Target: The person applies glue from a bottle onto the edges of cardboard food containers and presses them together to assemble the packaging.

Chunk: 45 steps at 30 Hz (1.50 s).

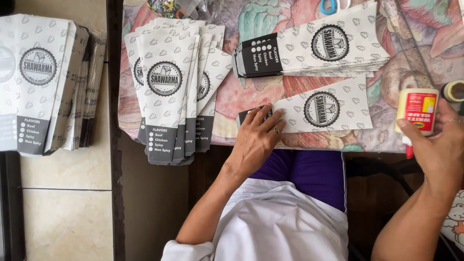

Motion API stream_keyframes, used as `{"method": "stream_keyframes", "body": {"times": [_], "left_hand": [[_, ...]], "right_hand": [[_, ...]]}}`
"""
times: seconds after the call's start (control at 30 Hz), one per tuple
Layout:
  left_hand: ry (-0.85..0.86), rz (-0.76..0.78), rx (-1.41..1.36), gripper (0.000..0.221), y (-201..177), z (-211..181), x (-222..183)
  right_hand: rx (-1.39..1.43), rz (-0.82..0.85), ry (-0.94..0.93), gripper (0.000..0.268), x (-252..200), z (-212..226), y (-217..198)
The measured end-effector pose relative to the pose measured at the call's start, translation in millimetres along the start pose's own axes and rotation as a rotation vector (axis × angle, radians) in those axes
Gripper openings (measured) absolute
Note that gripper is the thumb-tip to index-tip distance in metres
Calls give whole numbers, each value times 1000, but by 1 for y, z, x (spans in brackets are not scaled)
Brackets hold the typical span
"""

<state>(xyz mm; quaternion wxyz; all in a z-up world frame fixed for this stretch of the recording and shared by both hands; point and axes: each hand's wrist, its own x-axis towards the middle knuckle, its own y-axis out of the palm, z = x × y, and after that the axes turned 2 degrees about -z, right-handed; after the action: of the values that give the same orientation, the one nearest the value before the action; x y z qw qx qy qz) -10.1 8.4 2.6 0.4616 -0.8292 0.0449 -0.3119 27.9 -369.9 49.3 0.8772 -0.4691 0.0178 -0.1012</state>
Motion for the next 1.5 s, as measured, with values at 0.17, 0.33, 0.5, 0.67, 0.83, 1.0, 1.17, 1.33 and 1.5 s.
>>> {"method": "stream_keyframes", "body": {"times": [0.17,0.33,0.5,0.67,0.83,1.0,1.17,1.33,1.5], "left_hand": [[0,-3,5,24,-2,6,7],[-61,27,-36,25,-9,9,17],[-183,31,-127,18,-26,4,35],[-211,75,-118,19,-28,8,38],[-231,100,-129,20,-28,11,37],[-251,110,-145,20,-30,11,38],[-267,121,-157,18,-29,16,42],[-279,134,-149,16,-27,18,41],[-370,214,-256,21,-33,25,50]], "right_hand": [[573,-69,266,48,7,-85,22],[909,-58,218,42,-19,-62,-3],[994,-349,-129,48,-37,-76,35],[915,-309,-117,62,-45,-29,58],[911,-288,-77,52,-40,-30,56],[975,-362,63,47,-30,-60,38],[924,-372,-23,42,-27,-53,37],[948,-290,-63,50,-35,-37,54],[1055,-249,-70,44,-50,1,94]]}}
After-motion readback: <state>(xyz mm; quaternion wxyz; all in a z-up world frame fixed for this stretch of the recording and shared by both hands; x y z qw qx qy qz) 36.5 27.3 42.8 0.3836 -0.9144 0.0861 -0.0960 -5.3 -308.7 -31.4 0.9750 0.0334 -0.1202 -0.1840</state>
